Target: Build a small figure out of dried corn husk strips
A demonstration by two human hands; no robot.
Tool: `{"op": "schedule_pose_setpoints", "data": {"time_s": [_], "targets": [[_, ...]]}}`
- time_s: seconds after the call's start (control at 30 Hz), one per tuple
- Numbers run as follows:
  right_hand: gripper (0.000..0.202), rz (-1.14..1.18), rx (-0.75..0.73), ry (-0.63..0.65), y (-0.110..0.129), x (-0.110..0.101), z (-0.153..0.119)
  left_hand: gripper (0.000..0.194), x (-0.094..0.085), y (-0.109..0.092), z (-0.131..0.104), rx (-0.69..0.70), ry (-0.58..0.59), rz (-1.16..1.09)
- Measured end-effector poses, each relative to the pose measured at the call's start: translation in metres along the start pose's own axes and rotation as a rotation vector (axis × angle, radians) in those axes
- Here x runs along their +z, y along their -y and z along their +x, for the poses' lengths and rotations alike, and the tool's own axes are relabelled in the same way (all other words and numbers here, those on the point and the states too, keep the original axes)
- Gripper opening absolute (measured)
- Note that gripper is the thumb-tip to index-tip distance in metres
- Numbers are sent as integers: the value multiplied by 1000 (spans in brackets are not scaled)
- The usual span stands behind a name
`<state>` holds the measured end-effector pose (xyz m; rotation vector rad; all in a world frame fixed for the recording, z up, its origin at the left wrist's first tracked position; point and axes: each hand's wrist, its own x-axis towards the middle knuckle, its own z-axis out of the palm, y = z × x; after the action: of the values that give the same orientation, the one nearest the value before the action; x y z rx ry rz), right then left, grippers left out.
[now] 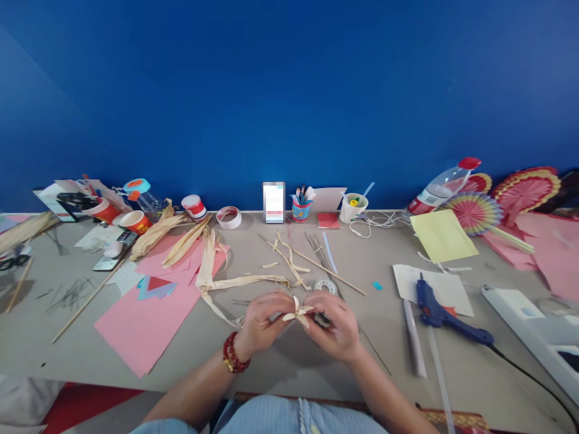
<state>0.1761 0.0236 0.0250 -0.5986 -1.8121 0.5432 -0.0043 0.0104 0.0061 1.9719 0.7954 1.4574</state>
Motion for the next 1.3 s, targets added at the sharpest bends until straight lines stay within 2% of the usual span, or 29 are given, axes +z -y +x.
{"op": "schedule_pose_setpoints", "data": {"time_s": [0.83, 1.1, 1.3], "targets": [[16, -15, 29, 19, 0, -1, -1, 8, 0, 1, 0, -1, -8, 11], [17, -34, 45, 18, -1, -1, -1, 9, 2, -3, 1, -136, -37, 39], [15, -21, 90, 38, 0, -2, -1, 15, 6, 2, -2, -297, -83, -67]]}}
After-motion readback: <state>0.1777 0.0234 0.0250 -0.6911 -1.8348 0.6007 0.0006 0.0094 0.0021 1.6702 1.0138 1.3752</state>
